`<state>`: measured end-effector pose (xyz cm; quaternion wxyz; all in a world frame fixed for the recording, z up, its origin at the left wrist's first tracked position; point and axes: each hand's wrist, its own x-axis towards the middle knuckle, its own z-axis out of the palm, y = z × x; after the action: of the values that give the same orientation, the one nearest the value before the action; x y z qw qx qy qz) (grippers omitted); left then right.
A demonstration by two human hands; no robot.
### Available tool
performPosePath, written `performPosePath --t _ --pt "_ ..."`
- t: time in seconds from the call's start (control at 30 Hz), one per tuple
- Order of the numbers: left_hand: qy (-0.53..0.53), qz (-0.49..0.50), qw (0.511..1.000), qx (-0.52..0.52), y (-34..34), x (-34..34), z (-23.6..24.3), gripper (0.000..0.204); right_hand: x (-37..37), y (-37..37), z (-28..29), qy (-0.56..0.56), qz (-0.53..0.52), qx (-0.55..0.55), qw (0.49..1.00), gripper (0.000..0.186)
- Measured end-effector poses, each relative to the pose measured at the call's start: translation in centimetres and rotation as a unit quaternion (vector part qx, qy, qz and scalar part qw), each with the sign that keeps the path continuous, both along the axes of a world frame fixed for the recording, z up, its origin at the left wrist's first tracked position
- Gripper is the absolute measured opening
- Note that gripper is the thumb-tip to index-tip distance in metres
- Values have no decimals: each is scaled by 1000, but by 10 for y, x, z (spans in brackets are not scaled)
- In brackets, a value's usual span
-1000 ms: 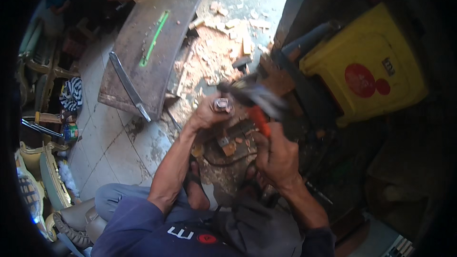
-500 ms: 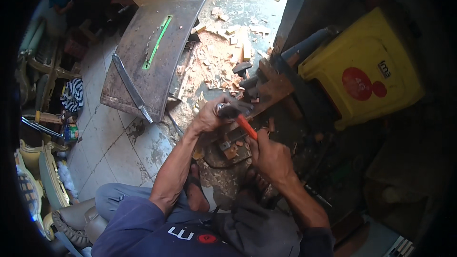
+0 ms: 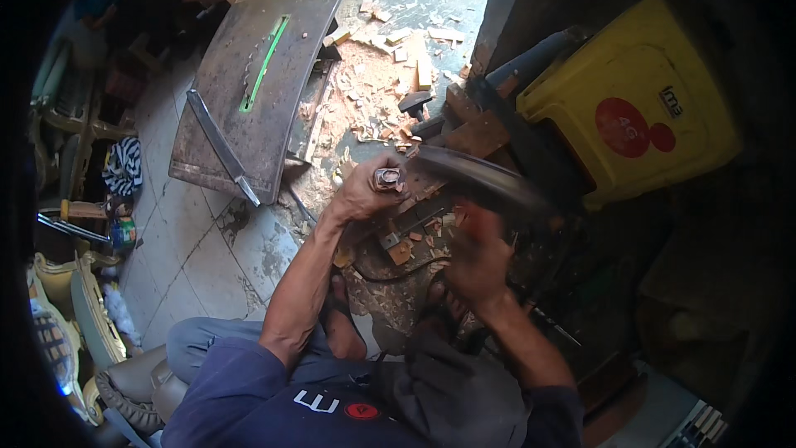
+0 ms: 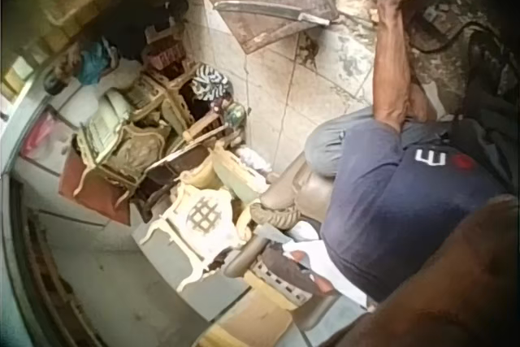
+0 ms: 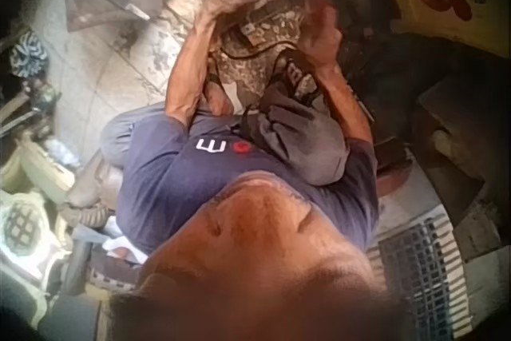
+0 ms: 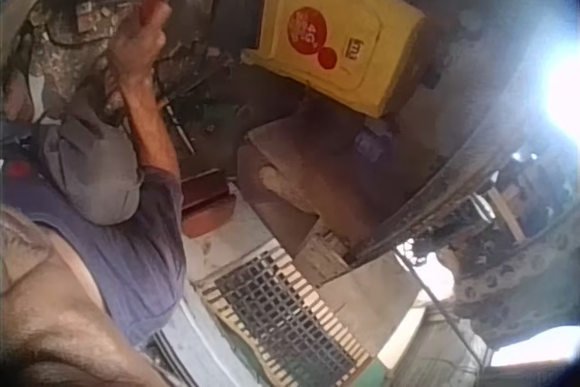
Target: The person hammers a metal ring onto a wooden piece and then shapes the wood using an angle grinder.
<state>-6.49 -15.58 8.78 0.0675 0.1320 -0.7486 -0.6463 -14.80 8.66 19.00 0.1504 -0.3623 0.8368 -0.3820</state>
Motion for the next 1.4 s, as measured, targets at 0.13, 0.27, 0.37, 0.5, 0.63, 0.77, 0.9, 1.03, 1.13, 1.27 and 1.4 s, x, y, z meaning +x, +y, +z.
performPosePath --t 0.13,0.27,0.37,0.5,0.63,0.77,0.9,1.03,1.13,1.27,1.4 --pt "-27 7 1000 -8 -4 12 -1 33 -6 -9 30 -16 72 92 993 15" --pt "-18 -4 999 31 1 3 -3 32 4 3 -7 -88 -29 -136 986 19" --pt "-28 2 1000 7 5 14 -1 31 -1 -5 6 10 47 78 996 19" --pt "-22 13 1000 5 5 11 3 31 5 2 19 -111 -53 -97 988 27" --pt "0 -6 998 70 6 12 2 33 7 5 -7 -38 -20 81 996 30" --pt "-23 9 999 27 -7 12 4 31 -10 -1 38 -117 -19 -2 993 37" --pt "-12 -6 1000 22 10 9 7 33 4 0 28 -17 21 125 992 28" --pt "-15 13 997 -68 0 11 20 34 -11 -7 43 -24 58 49 997 24" --pt "-41 3 999 -11 10 11 8 34 -2 6 37 -50 27 -59 997 25" --pt "-51 4 999 13 2 13 11 33 -1 6 5 -6 40 108 993 23" --pt "-45 0 999 -8 10 4 11 31 9 25 -9 -175 -53 -163 970 27"
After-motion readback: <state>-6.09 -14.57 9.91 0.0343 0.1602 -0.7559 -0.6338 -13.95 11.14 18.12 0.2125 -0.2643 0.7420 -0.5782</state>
